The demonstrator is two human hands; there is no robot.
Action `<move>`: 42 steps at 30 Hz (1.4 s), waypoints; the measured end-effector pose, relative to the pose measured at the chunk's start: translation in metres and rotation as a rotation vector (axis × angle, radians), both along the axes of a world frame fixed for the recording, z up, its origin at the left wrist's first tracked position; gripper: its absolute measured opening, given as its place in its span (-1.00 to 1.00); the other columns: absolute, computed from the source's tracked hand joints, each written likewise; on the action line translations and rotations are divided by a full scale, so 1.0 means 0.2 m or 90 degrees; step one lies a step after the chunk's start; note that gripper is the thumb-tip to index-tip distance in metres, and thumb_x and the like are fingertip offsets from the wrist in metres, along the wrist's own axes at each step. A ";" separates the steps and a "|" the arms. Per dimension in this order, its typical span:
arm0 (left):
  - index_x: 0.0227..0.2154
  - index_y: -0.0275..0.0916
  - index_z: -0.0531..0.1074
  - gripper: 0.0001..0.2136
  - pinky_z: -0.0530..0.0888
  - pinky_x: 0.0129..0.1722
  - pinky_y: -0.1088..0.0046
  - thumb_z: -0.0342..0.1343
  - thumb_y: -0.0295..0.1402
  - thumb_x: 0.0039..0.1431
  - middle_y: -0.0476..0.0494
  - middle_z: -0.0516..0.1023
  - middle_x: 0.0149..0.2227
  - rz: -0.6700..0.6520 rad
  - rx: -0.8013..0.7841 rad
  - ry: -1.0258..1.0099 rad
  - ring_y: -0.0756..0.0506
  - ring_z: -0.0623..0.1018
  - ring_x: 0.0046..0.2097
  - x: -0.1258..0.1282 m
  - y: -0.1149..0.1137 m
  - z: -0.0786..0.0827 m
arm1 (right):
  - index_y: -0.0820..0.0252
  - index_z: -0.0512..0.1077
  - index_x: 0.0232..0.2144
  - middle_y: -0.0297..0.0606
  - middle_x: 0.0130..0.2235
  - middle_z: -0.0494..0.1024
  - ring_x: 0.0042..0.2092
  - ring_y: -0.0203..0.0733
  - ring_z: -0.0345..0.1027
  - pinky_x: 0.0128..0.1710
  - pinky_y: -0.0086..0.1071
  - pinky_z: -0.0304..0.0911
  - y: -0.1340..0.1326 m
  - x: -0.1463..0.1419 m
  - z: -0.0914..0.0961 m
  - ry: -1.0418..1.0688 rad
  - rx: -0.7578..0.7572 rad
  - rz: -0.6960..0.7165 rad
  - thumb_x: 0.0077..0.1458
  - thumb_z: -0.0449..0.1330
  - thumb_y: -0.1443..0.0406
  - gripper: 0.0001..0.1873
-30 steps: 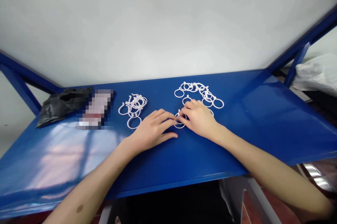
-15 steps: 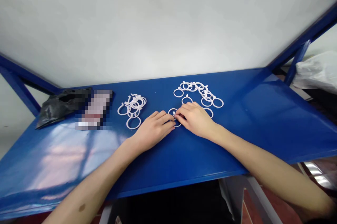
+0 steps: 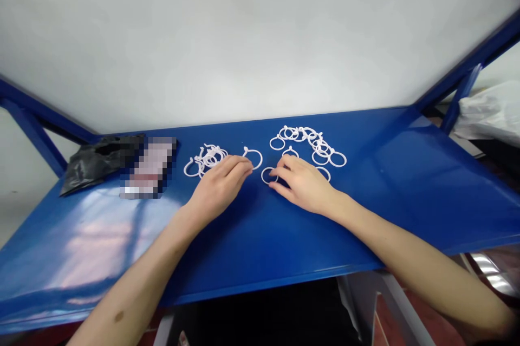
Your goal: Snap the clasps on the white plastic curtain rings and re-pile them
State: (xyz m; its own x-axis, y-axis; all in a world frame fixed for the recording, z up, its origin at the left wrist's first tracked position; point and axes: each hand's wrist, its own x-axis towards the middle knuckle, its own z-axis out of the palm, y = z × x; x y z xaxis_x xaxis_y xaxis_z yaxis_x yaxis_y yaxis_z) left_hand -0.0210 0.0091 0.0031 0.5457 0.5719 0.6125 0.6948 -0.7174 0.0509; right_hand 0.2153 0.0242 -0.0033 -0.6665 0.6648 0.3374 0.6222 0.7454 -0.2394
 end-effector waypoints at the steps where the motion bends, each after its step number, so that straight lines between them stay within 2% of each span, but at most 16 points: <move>1: -0.16 -0.25 0.39 -0.92 0.51 -0.09 0.42 0.01 -0.49 0.38 -0.14 0.56 -0.17 0.010 -0.006 -0.013 -0.05 0.55 -0.13 0.00 0.00 0.00 | 0.23 0.51 -0.14 -0.13 -0.16 0.48 -0.16 -0.11 0.40 -0.16 -0.22 0.35 0.00 0.00 -0.01 -0.025 -0.013 0.027 0.31 0.16 0.23 -0.80; 5: -0.14 -0.25 0.39 -0.92 0.52 -0.08 0.44 0.02 -0.44 0.38 -0.13 0.53 -0.17 0.007 -0.083 -0.023 -0.04 0.56 -0.13 0.00 -0.01 -0.01 | 0.26 0.49 -0.10 -0.11 -0.08 0.49 -0.06 -0.13 0.42 -0.04 -0.23 0.38 0.00 -0.01 -0.03 -0.046 -0.045 0.114 0.34 0.09 0.34 -0.81; 8: -0.12 -0.24 0.41 -0.90 0.52 -0.06 0.44 0.04 -0.40 0.38 -0.14 0.52 -0.12 -0.022 -0.133 -0.020 -0.03 0.56 -0.11 -0.01 -0.01 -0.04 | 0.25 0.48 -0.09 -0.11 -0.03 0.50 -0.01 -0.11 0.43 -0.02 -0.20 0.40 0.01 0.00 -0.03 -0.038 -0.045 0.140 0.35 0.06 0.35 -0.78; 13: -0.13 -0.20 0.47 -0.85 0.52 -0.10 0.42 0.01 -0.45 0.38 -0.13 0.56 -0.13 -0.089 -0.146 0.006 -0.04 0.54 -0.12 -0.02 -0.01 -0.06 | 0.22 0.47 -0.05 -0.11 0.05 0.47 -0.11 -0.17 0.48 -0.18 -0.27 0.45 0.01 0.03 0.00 -0.029 -0.060 0.106 0.34 0.08 0.33 -0.79; 17: -0.15 -0.20 0.50 -0.83 0.50 -0.10 0.34 0.02 -0.50 0.36 -0.13 0.62 -0.12 -0.138 -0.146 0.042 -0.10 0.51 -0.08 -0.01 0.00 -0.06 | 0.26 0.48 -0.12 -0.09 0.02 0.50 -0.09 -0.12 0.48 -0.12 -0.22 0.41 0.03 0.05 0.03 -0.048 -0.008 0.053 0.33 0.08 0.36 -0.81; 20: -0.16 -0.22 0.50 -0.85 0.47 -0.13 0.33 0.03 -0.48 0.37 -0.12 0.62 -0.11 -0.138 -0.155 0.077 -0.11 0.48 -0.08 0.01 0.00 -0.07 | 0.27 0.48 -0.16 -0.08 -0.02 0.53 -0.09 -0.07 0.47 -0.11 -0.16 0.38 0.04 0.06 0.05 -0.070 0.039 0.015 0.33 0.06 0.38 -0.81; 22: -0.18 -0.22 0.50 -0.85 0.45 -0.15 0.34 0.02 -0.47 0.38 -0.11 0.62 -0.12 -0.132 -0.160 0.094 -0.10 0.47 -0.09 0.02 0.00 -0.09 | 0.26 0.48 -0.13 -0.09 -0.01 0.53 -0.07 -0.07 0.46 -0.10 -0.16 0.37 0.03 0.06 0.06 -0.065 0.045 0.027 0.32 0.08 0.35 -0.81; 26: -0.26 -0.25 0.45 -0.83 0.38 -0.19 0.34 -0.03 -0.45 0.41 -0.11 0.59 -0.19 -0.103 -0.130 0.147 -0.10 0.46 -0.15 0.04 -0.01 -0.11 | 0.23 0.47 -0.05 -0.09 0.03 0.52 -0.03 -0.06 0.43 -0.04 -0.13 0.36 0.01 0.04 0.04 -0.064 0.028 0.106 0.31 0.15 0.25 -0.77; 32: -0.28 -0.28 0.41 -0.78 0.30 -0.29 0.32 -0.13 -0.45 0.44 -0.13 0.53 -0.29 -0.085 -0.067 0.203 -0.10 0.44 -0.28 0.07 -0.04 -0.08 | 0.26 0.49 -0.17 -0.13 0.01 0.55 -0.13 -0.15 0.44 -0.11 -0.23 0.33 0.02 0.00 -0.01 -0.076 0.071 0.151 0.36 0.09 0.28 -0.80; 37: -0.40 -0.24 0.36 -0.69 0.23 -0.37 0.32 -0.21 -0.51 0.43 -0.06 0.46 -0.43 -0.075 -0.010 0.202 -0.07 0.38 -0.40 0.09 -0.06 -0.02 | 0.21 0.48 -0.32 -0.28 -0.30 0.56 -0.33 -0.24 0.38 -0.30 -0.32 0.19 0.00 0.00 0.01 -0.082 0.106 0.140 0.40 0.05 0.25 -0.72; 42: -0.43 -0.23 0.34 -0.67 0.21 -0.39 0.28 -0.24 -0.52 0.41 -0.05 0.44 -0.48 -0.014 0.031 0.208 -0.08 0.38 -0.45 0.12 -0.08 -0.02 | 0.29 0.49 -0.30 -0.18 -0.23 0.58 -0.40 -0.25 0.37 -0.31 -0.28 0.14 -0.05 -0.03 0.01 -0.131 0.193 0.087 0.42 -0.02 0.30 -0.67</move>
State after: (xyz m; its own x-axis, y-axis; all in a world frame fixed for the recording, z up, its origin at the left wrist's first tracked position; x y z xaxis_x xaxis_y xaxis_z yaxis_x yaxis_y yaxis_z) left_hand 0.0034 -0.0067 -0.0014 0.7298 0.5318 0.4296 0.6526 -0.7291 -0.2062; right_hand 0.2099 0.0141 -0.0013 -0.8162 0.4557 0.3552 0.5244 0.8423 0.1246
